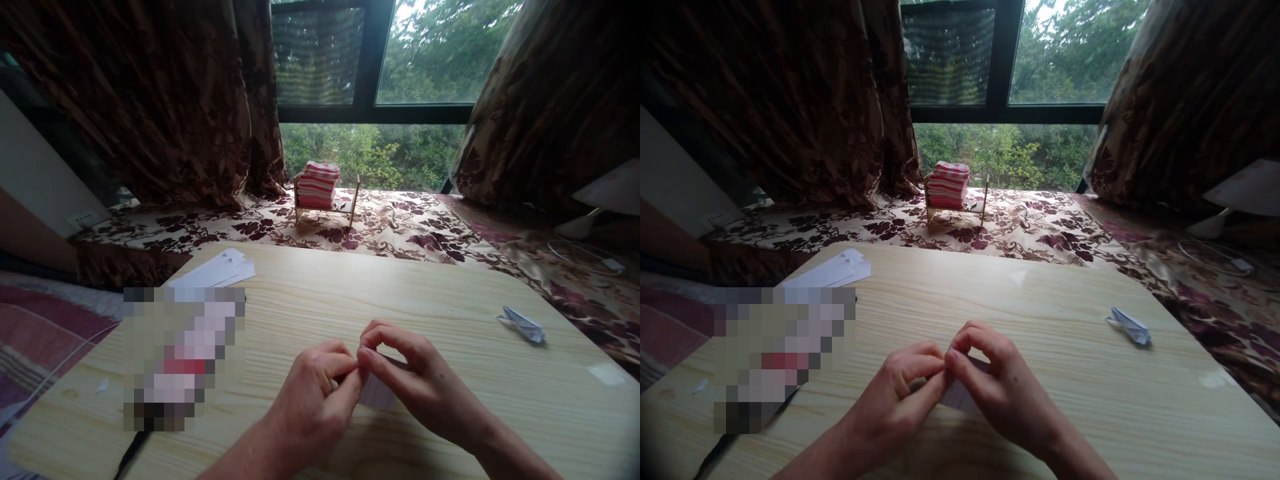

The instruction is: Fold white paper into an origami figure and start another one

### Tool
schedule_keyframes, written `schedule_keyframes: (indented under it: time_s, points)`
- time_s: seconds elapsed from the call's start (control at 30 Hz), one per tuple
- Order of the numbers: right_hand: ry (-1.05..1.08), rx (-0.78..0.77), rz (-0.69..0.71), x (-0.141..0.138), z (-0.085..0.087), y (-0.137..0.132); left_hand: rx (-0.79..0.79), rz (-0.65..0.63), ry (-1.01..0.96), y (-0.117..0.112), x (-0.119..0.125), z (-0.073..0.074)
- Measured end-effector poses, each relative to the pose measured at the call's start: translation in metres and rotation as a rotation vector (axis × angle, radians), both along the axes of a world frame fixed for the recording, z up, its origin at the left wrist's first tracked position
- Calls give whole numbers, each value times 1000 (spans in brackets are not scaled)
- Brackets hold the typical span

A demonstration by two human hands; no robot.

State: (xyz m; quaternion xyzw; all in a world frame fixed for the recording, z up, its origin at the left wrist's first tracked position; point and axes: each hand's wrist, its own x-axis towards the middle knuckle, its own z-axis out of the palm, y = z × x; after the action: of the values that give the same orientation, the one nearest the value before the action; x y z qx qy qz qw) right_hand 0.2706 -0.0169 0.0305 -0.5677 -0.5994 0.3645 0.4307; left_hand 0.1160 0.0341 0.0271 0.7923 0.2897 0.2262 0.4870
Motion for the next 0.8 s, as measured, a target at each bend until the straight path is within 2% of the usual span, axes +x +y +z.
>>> schedule_keyframes:
  time_s: [0.2, 0.37, 0.43, 0.6, 0.67, 0.8]
  points:
    - [151, 18, -184, 11, -8, 6, 101, 85, -36, 2, 1, 5]
    - [388, -14, -445, 26, -13, 10, 49, 257, -152, 3, -6, 7]
    - [430, -31, -403, 22, -12, 10, 52, 283, -191, 4, -5, 7]
    - [418, -36, -240, 4, -11, 8, 125, 206, -147, 3, -1, 3]
    - [302, -10, -214, 5, -12, 8, 181, 215, -102, 3, -1, 0]
    - [-14, 145, -119, 12, -11, 7, 341, 193, -23, 4, -4, -6]
